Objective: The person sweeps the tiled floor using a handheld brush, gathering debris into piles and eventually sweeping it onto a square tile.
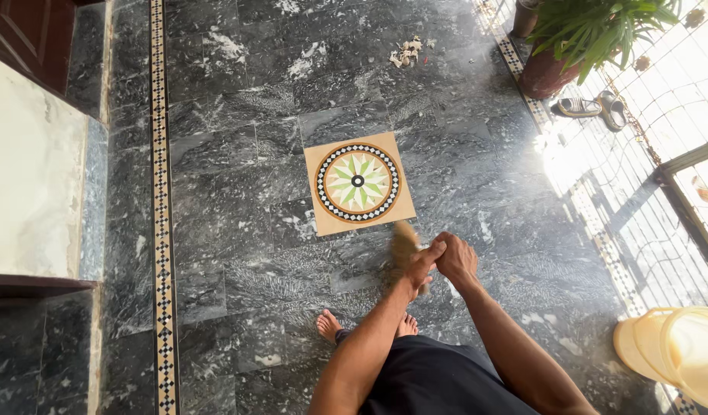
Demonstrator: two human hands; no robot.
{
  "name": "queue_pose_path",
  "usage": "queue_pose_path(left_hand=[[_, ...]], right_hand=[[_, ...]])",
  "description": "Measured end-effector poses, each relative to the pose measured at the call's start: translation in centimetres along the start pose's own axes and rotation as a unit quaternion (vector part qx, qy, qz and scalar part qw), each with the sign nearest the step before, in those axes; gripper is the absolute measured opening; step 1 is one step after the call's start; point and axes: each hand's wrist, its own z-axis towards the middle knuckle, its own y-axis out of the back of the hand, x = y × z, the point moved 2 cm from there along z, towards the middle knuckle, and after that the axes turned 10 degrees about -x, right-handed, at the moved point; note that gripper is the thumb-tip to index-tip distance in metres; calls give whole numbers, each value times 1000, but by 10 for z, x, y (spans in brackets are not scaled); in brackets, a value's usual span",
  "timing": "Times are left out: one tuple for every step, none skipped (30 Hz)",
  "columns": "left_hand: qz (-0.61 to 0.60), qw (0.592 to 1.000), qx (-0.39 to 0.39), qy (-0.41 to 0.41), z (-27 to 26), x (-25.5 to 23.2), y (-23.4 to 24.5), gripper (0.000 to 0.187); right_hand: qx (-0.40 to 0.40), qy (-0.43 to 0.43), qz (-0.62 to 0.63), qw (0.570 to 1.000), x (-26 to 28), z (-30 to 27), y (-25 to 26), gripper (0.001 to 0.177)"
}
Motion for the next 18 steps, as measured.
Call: queue_pose_path(left_hand=[[-1,1000,-2,-1,-1,-1,-5,97],[-24,1000,-7,6,0,1,-8,92],[-47,999,-12,13,2,4,-9,87],[-49,999,-15,11,6,10,-9,87],[-83,996,-7,-7,10,17,-6,80],[-119,993,-1,-27,15,24,-2,73],[-121,992,-4,-30,20,30,3,73],[-152,986,0,-75,23,35,11,66],[-181,976,4,-120,24,39,18,59],[-182,976,0,-122,23,44,24,59],[-176,976,-31,-121,18,49,33,57],[-169,976,-63,-124,16,49,43,57],[-172,974,-68,-129,10,50,49,57],[30,950,-158,-266,-3,53,55,54],[232,862,-239,-381,-16,52,59,56],[230,861,-249,-380,-24,51,64,56],[207,864,-280,-364,-33,50,68,49],[182,865,-312,-348,-41,45,75,46]], right_hand=[[1,2,0,1000,4,-2,8,26],[-16,7,-8,1000,9,-5,15,27],[-32,12,-16,999,14,-8,21,27],[-31,15,-16,999,20,-11,25,27],[-20,13,-10,1000,25,-14,27,29],[-9,12,-5,1000,31,-16,29,39],[-7,18,-5,1000,37,-18,30,39],[-5,41,16,999,43,-21,29,43],[-2,63,36,997,50,-24,27,48],[0,68,37,997,55,-25,26,48],[8,85,24,996,61,-26,23,50],[13,105,11,994,70,-24,19,52],[15,112,12,993,79,-23,16,52],[22,147,-16,989,89,-25,11,54],[29,181,-44,982,100,-29,8,56],[33,190,-44,980,112,-35,4,56],[51,207,-40,976,128,-44,-1,55],[68,225,-37,971,146,-54,-4,53]])
